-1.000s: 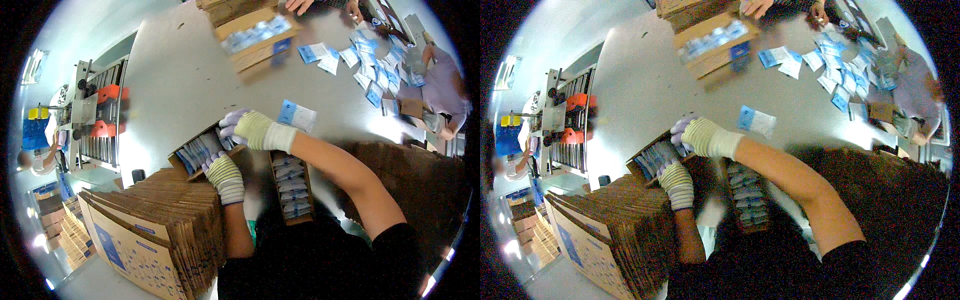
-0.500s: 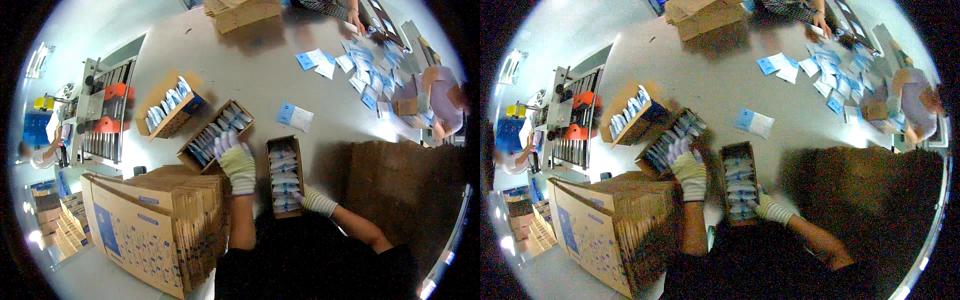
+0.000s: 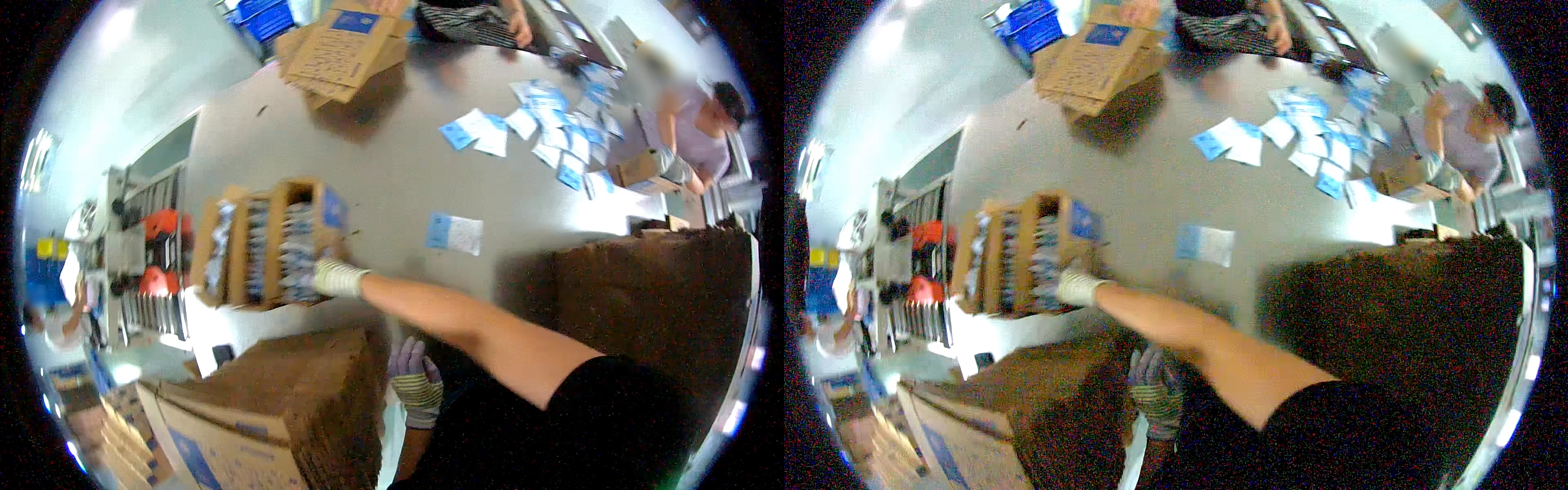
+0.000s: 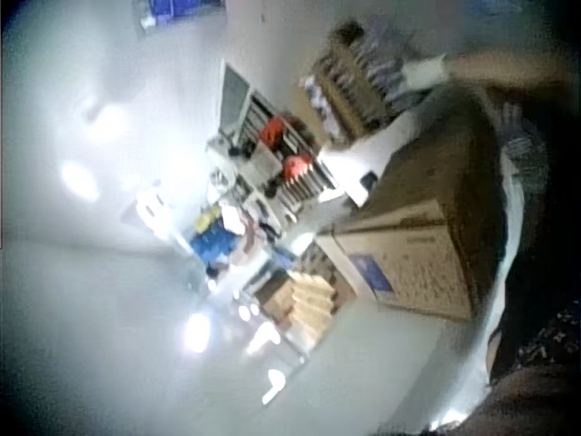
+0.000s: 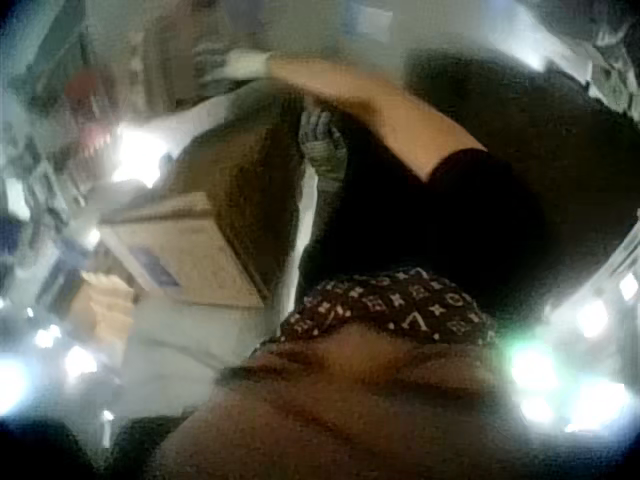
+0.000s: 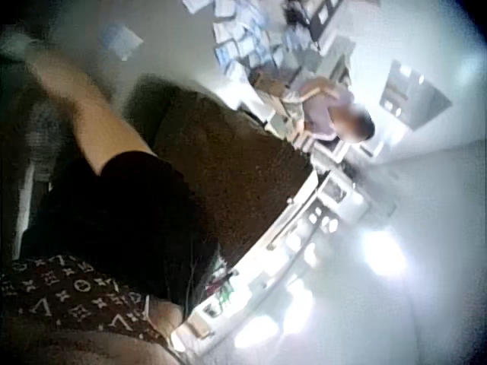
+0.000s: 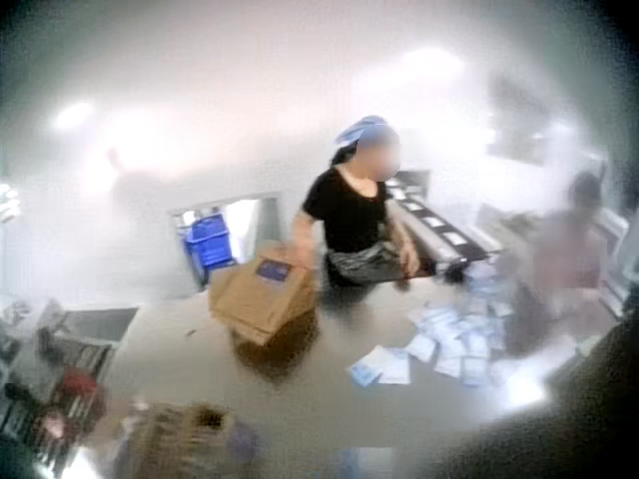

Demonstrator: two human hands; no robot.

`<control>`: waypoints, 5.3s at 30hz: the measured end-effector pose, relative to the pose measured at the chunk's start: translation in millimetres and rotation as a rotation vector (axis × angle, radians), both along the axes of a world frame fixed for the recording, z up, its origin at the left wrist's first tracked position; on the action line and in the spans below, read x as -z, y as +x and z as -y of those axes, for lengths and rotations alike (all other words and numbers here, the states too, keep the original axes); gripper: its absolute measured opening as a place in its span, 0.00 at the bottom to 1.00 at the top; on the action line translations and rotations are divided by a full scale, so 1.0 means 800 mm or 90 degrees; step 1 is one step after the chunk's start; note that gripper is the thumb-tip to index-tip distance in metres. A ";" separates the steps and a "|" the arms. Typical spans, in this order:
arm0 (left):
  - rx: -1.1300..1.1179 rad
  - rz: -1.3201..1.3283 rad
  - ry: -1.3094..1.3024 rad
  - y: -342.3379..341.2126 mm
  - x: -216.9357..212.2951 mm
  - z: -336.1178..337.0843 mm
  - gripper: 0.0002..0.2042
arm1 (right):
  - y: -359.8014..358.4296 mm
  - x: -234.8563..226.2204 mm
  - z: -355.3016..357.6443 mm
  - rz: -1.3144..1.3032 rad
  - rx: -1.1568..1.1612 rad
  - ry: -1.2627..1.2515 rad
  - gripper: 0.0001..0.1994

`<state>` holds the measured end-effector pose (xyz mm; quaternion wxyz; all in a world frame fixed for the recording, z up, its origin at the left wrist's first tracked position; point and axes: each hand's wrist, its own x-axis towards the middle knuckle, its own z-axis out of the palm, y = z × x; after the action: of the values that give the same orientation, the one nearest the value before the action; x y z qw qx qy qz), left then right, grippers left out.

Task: The person picks up small blue and white pouches from a metal table, places them into small cardboard boxes, and stacks the filled boxes into a pile.

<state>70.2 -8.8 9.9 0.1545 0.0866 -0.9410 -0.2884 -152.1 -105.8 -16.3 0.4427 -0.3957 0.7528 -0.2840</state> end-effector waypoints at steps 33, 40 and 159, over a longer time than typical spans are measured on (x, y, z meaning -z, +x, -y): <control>-0.336 0.082 -0.569 0.028 -0.318 0.056 0.18 | 0.283 0.064 -0.431 -0.232 0.141 0.034 0.18; -0.268 0.157 -0.560 0.057 -0.282 0.056 0.19 | 0.324 0.061 -0.525 -0.201 0.304 0.055 0.17; -0.222 0.166 -0.227 0.020 0.044 0.028 0.17 | 0.201 -0.069 -0.440 -0.523 0.297 0.023 0.19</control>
<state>86.0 -31.6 -25.0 0.0922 0.2549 -0.9597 -0.0741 8.9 246.3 39.0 0.0397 -0.2881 0.9391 -0.1829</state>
